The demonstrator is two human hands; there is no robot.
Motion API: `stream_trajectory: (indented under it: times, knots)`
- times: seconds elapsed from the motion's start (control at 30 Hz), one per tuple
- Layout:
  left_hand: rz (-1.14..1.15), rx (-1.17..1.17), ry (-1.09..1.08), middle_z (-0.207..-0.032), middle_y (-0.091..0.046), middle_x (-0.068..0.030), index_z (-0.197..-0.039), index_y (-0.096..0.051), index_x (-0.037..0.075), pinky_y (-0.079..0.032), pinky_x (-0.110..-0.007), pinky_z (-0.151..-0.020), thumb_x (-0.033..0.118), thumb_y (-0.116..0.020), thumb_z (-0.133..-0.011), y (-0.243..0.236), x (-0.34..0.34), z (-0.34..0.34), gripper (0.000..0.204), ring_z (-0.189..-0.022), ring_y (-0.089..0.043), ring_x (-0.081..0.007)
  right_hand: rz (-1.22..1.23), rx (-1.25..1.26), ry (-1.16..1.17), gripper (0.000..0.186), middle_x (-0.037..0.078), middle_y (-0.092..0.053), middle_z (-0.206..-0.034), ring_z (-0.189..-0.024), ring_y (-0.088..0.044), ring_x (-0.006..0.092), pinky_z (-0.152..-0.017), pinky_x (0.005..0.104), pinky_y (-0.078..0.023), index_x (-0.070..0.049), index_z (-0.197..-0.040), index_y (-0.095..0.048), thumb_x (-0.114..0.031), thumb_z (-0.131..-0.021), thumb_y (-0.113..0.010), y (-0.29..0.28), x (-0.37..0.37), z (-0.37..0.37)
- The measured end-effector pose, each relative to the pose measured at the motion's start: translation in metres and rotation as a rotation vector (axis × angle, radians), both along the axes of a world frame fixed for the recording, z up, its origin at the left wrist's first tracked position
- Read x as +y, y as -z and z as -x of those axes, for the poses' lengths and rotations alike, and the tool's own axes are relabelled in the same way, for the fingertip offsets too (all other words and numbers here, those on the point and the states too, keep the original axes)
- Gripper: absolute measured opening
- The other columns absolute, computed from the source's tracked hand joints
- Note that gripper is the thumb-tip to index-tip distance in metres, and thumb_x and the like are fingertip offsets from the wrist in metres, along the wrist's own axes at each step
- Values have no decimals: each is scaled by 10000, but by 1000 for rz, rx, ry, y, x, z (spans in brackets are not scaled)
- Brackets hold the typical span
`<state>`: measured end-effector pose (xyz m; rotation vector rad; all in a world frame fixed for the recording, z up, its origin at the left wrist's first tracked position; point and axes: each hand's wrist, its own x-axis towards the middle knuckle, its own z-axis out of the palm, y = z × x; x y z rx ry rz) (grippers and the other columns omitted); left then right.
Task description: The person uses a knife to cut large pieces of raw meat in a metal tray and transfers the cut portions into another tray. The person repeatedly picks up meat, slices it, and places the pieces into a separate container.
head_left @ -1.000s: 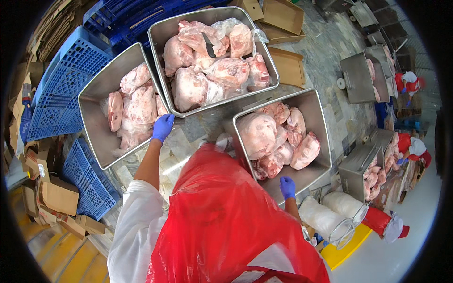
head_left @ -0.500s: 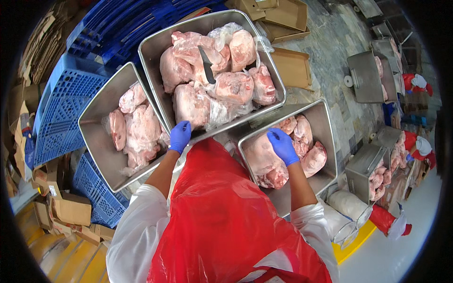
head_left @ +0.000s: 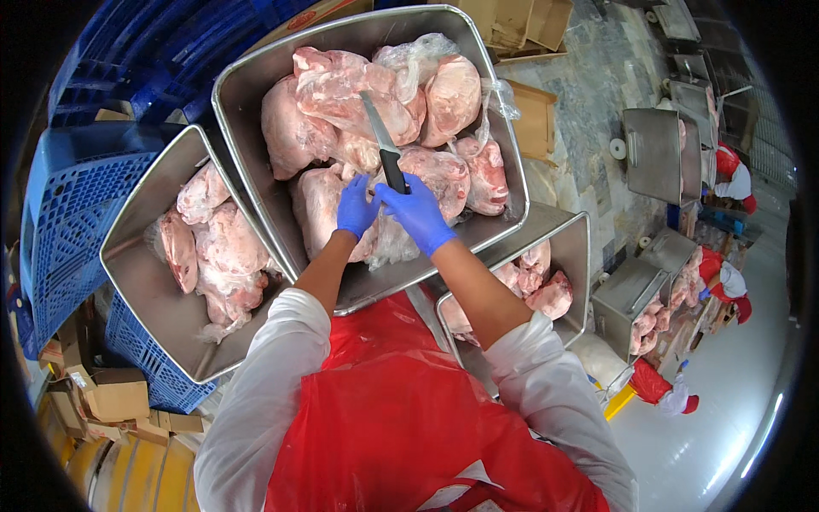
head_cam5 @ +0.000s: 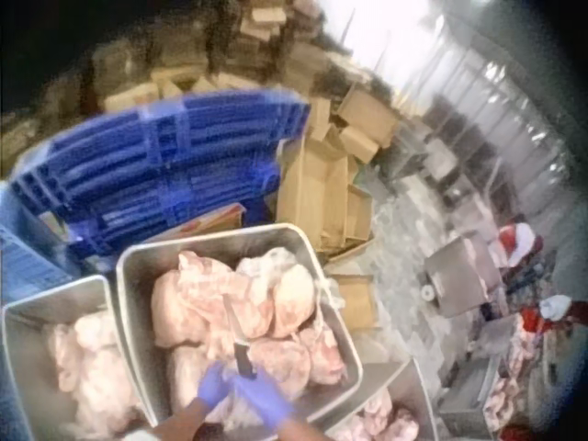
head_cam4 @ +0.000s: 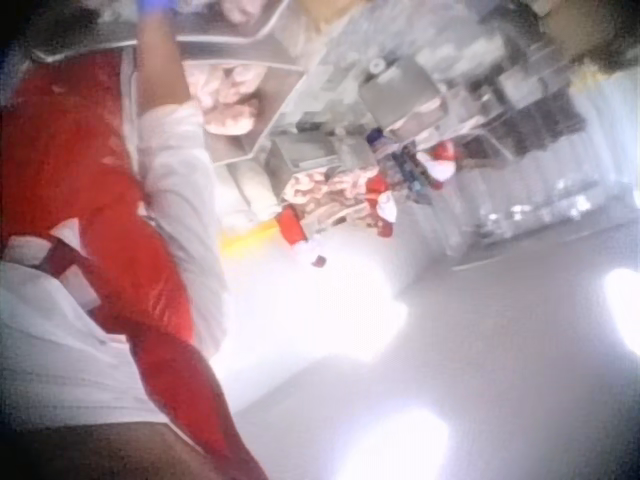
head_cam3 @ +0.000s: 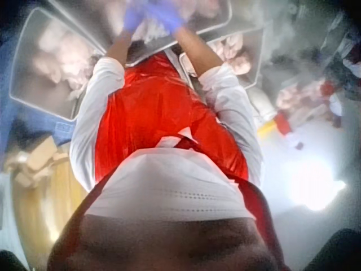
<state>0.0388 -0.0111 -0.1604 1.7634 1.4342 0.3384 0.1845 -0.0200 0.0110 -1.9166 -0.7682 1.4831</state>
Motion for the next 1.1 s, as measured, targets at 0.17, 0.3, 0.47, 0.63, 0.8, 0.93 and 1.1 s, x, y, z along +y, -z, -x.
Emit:
stream_trajectory:
  times: [0.17, 0.3, 0.47, 0.63, 0.8, 0.93, 1.1]
  knots:
    - [4, 46, 114, -1577, -399, -293, -1543, -395, 6, -355, -491, -1190, 344, -687, -924, 29, 28, -20, 764, -1418, -446, -449, 44, -253, -89, 434, 252, -710, -984, -929, -714, 374, -813, 458, -537, 7, -1167, -616, -339, -924, -714, -19, 18, -3]
    - [142, 51, 138, -1578, -392, -305, -1560, -363, -6, -366, -490, -1187, 410, -699, -922, 36, 46, -40, 833, -1428, -435, -455, 171, -320, -124, 378, 260, -702, -972, -926, -706, 414, -810, 481, -530, -13, -1167, -613, -308, -942, -683, -69, -5, -49]
    - [264, 47, 48, -1449, -503, -320, -1527, -449, 51, -475, -515, -1049, 433, -675, -947, 37, 47, -54, 730, -1271, -561, -479, 230, -613, -123, 419, 264, -715, -1011, -956, -725, 401, -796, 461, -549, -53, -1284, -627, -278, -935, -692, -94, -101, -102]
    - [311, 95, -23, -1007, -671, -275, -1175, -644, 39, -527, -531, -892, 342, -643, -961, 37, 49, -53, 370, -1028, -658, -465, 392, -667, -77, 403, 267, -717, -1003, -908, -727, 415, -772, 470, -555, -34, -1257, -639, -261, -930, -704, -127, -155, -103]
    - [-6, -38, 28, -890, -704, -241, -976, -651, 20, -536, -531, -773, 228, -638, -956, 50, 44, -53, 209, -837, -674, -450, 428, -660, -68, 385, 255, -713, -958, -855, -725, 414, -734, 453, -554, -24, -1229, -650, -250, -928, -726, -140, -187, -94]
    - [533, -522, -574, -920, -746, -176, -989, -664, 19, -546, -466, -719, 136, -668, -908, 107, 21, -60, 142, -775, -704, -333, 410, -615, -45, 373, 246, -708, -916, -824, -730, 373, -715, 434, -548, -11, -1217, -650, -218, -921, -742, -151, -194, -89]
    - [745, -578, -987, -822, -712, -94, -932, -684, 19, -527, -383, -682, 179, -686, -916, 90, 36, -84, 161, -719, -656, -196, 415, -649, -13, 364, 231, -698, -876, -766, -711, 319, -707, 417, -541, 0, -1207, -649, -203, -921, -744, -158, -227, -82]
